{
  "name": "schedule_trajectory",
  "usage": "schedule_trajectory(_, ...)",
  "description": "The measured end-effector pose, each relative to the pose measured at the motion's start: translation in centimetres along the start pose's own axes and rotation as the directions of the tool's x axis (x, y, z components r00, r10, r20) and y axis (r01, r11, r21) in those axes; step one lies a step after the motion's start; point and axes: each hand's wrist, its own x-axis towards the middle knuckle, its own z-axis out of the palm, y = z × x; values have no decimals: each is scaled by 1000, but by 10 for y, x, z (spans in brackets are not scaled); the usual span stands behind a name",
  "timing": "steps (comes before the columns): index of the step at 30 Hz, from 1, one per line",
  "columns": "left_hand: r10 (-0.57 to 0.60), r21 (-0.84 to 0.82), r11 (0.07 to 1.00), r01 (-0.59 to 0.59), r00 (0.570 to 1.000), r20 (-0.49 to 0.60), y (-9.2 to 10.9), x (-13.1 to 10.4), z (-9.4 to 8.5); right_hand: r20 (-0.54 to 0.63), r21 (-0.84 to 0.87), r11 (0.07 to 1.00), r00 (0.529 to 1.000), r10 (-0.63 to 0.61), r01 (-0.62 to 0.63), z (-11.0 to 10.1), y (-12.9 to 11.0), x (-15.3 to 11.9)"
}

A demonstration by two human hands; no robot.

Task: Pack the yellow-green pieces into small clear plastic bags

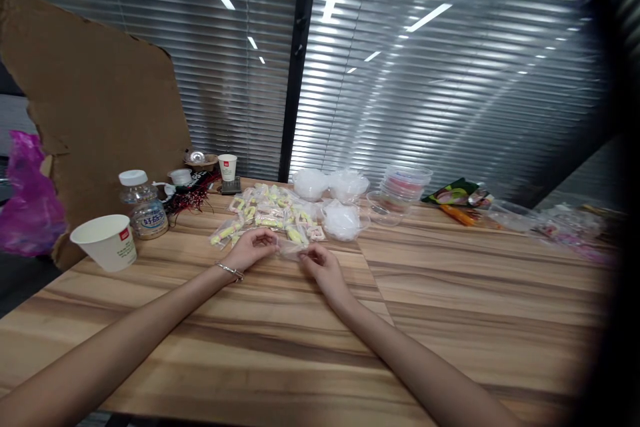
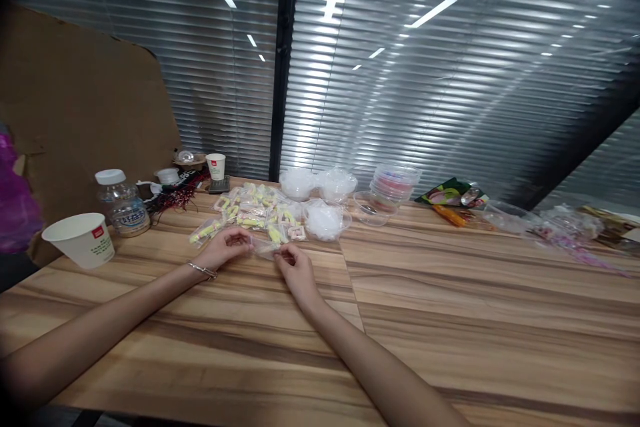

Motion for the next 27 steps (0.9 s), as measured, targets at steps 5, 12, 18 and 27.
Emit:
schedule_trajectory(5, -80, -169, 981, 91, 994, 72, 1, -1, 1, -9, -30, 999, 1000, -20, 20, -2, -5, -1)
schedule_trajectory(12, -6, -86, 996, 11, 999, 51, 3, -1, 1, -51, -123, 986, 991, -124, 117, -4, -11, -1)
schedule_trajectory(18, -2, -138, 990, 4, 1000, 16, -4, -2, 0, -34, -109, 992, 997, -73, 69, -6, -7, 0)
schedule_trajectory(27, -36, -156, 987, 40, 999, 26, -1, -1, 1, 29, 122, 992, 999, 36, -39, 2, -3, -1)
